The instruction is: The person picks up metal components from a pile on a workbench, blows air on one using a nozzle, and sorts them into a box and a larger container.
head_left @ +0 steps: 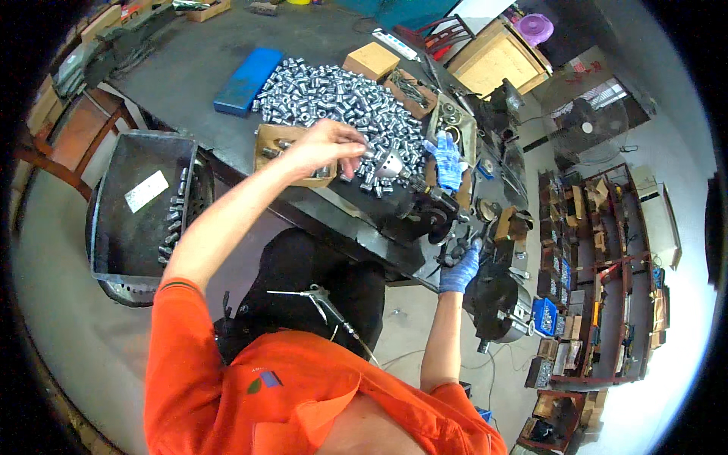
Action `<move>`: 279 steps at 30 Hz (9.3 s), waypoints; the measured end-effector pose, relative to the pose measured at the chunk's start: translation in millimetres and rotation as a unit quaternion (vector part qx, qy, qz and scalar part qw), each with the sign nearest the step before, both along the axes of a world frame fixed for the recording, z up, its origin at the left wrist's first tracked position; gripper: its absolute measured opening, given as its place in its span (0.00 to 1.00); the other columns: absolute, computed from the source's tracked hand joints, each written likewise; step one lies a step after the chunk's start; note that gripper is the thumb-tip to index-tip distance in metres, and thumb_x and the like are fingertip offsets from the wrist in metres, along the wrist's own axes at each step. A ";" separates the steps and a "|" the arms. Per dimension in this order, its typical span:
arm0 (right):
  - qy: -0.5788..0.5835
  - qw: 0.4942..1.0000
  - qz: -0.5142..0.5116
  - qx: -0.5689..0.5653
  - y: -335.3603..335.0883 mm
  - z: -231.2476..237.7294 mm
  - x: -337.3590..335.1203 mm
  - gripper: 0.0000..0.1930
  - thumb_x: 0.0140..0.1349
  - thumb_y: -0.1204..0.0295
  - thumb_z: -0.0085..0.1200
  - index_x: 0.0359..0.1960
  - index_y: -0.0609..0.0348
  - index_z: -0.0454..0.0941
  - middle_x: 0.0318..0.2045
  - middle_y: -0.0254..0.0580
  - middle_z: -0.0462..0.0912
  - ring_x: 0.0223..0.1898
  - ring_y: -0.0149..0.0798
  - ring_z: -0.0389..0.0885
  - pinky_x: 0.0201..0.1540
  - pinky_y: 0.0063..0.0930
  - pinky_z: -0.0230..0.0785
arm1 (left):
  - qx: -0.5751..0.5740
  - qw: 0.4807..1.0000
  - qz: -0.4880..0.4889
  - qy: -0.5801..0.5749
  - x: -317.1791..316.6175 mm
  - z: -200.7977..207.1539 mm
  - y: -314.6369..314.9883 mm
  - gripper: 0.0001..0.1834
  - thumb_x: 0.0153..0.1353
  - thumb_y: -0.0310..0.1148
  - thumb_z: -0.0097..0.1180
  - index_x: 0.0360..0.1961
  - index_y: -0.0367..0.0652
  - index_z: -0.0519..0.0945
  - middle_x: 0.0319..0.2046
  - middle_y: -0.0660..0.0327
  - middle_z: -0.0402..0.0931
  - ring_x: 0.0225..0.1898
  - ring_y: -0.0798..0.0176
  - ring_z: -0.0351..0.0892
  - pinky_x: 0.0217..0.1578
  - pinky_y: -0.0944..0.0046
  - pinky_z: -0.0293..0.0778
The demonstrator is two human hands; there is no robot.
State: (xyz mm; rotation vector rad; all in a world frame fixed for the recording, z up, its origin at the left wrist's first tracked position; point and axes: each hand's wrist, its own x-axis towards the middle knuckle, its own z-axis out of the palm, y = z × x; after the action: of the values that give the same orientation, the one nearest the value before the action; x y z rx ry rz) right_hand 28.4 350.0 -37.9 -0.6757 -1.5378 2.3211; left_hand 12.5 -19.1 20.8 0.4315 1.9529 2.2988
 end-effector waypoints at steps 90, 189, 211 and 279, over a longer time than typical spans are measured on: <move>0.021 0.999 -0.006 0.030 9.9 -25.2 -10.9 0.20 0.59 0.53 0.48 0.27 0.59 0.74 0.12 0.24 0.63 0.12 0.22 0.58 0.13 0.16 0.47 | -0.687 0.632 0.283 -0.222 104.7 -106.8 -225.9 0.16 0.42 0.34 0.55 0.33 0.38 0.77 0.38 0.49 0.77 0.41 0.50 0.77 0.41 0.55 0.73; 0.077 0.959 -0.090 0.256 36.1 8.8 -133.7 0.20 0.59 0.56 0.48 0.26 0.63 0.77 0.20 0.34 0.74 0.21 0.31 0.69 0.26 0.27 0.63 | -0.114 0.964 0.238 0.027 -20.9 -25.3 66.7 0.15 0.61 0.38 0.47 0.34 0.32 0.74 0.20 0.58 0.73 0.22 0.67 0.73 0.23 0.67 0.67; -0.044 0.994 -0.081 0.059 4.4 -27.7 -18.7 0.15 0.57 0.57 0.50 0.31 0.57 0.77 0.23 0.32 0.75 0.22 0.30 0.71 0.22 0.26 0.64 | -0.037 0.960 0.254 0.111 -39.0 -49.8 76.3 0.09 0.58 0.32 0.49 0.32 0.36 0.75 0.22 0.60 0.73 0.24 0.70 0.69 0.26 0.68 0.65; -0.002 0.999 -0.038 -0.004 31.8 -67.0 -49.4 0.14 0.59 0.59 0.49 0.39 0.55 0.76 0.28 0.32 0.77 0.26 0.29 0.73 0.28 0.24 0.67 | -0.604 0.657 0.435 -0.115 149.8 -79.3 -217.3 0.10 0.39 0.27 0.54 0.27 0.39 0.77 0.28 0.48 0.77 0.36 0.47 0.76 0.38 0.53 0.72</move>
State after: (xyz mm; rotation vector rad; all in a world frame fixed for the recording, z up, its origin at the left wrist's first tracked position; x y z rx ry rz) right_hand -21.0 381.8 -104.9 -0.7270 -1.4795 2.2726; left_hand 162.4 -236.5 -58.5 -1.0384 3.2178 0.5012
